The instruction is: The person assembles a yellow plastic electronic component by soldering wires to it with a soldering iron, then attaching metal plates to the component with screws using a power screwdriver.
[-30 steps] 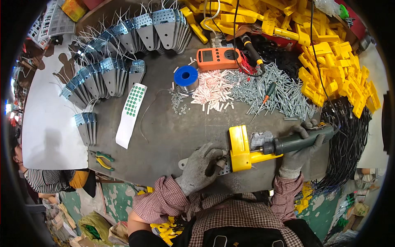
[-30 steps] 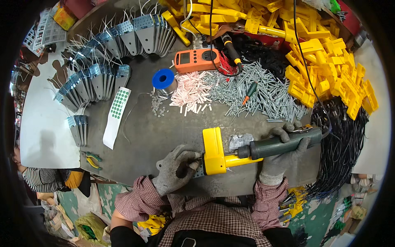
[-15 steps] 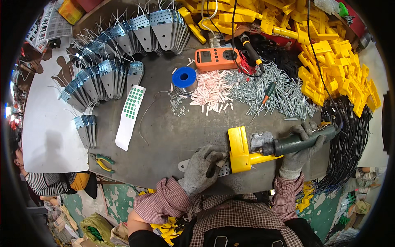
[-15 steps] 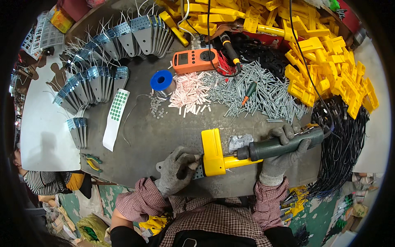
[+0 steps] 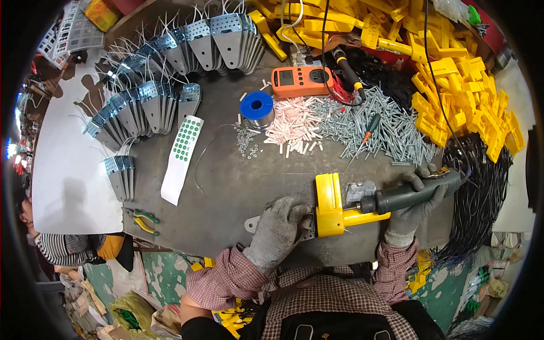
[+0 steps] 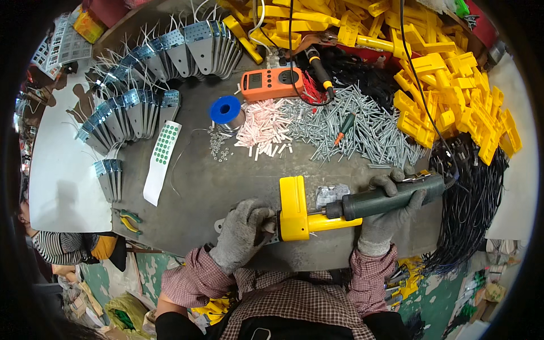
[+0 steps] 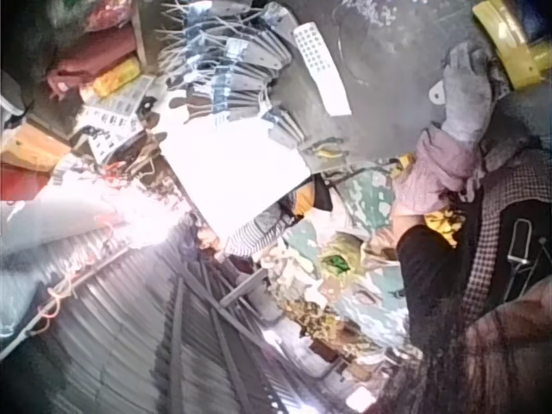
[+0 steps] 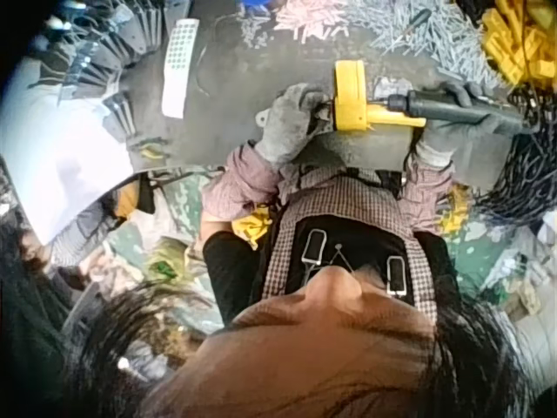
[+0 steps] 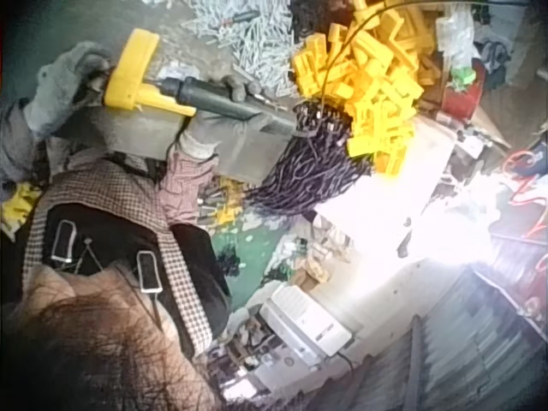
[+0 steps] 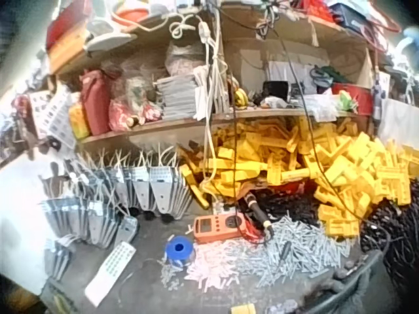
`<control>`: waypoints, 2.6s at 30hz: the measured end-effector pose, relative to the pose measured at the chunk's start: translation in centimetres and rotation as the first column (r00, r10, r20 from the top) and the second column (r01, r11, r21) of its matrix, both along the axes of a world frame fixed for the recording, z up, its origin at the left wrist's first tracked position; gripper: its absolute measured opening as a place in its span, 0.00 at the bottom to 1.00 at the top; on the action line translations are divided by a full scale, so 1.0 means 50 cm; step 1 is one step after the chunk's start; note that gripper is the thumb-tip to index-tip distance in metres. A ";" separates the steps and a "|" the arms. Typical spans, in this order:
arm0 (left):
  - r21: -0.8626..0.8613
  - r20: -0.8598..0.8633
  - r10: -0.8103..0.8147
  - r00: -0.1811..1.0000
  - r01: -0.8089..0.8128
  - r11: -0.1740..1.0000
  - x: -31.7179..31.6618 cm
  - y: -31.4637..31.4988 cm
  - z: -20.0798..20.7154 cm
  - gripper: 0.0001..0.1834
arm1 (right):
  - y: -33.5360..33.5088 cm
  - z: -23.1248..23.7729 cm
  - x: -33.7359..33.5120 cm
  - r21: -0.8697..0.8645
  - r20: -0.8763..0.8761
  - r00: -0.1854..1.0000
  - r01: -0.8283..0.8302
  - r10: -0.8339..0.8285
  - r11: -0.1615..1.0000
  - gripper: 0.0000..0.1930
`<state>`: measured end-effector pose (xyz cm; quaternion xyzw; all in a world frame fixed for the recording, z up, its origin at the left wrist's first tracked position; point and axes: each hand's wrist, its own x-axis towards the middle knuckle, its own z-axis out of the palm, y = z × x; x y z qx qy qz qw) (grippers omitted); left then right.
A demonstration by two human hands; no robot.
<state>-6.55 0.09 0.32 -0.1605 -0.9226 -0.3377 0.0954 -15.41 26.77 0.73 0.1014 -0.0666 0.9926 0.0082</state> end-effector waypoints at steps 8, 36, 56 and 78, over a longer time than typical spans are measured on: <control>0.267 0.081 0.138 0.987 -0.155 0.951 0.038 -0.011 -0.031 0.13 | -0.007 -0.005 0.006 0.048 0.043 0.999 0.018 -0.021 0.999 0.20; 0.253 0.140 0.031 0.990 -0.066 0.965 0.016 -0.012 -0.014 0.10 | -0.023 0.006 0.004 -0.090 -0.010 1.000 0.026 -0.027 0.996 0.18; -0.403 -0.216 0.387 0.896 -0.443 0.801 -0.094 -0.128 0.047 0.10 | 0.038 -0.002 0.017 0.074 -0.113 0.979 0.179 -0.170 0.981 0.22; 0.273 -0.059 0.098 0.993 -0.079 0.959 0.071 0.014 -0.028 0.16 | 0.002 -0.026 0.058 -0.080 -0.050 0.996 0.074 -0.078 0.994 0.20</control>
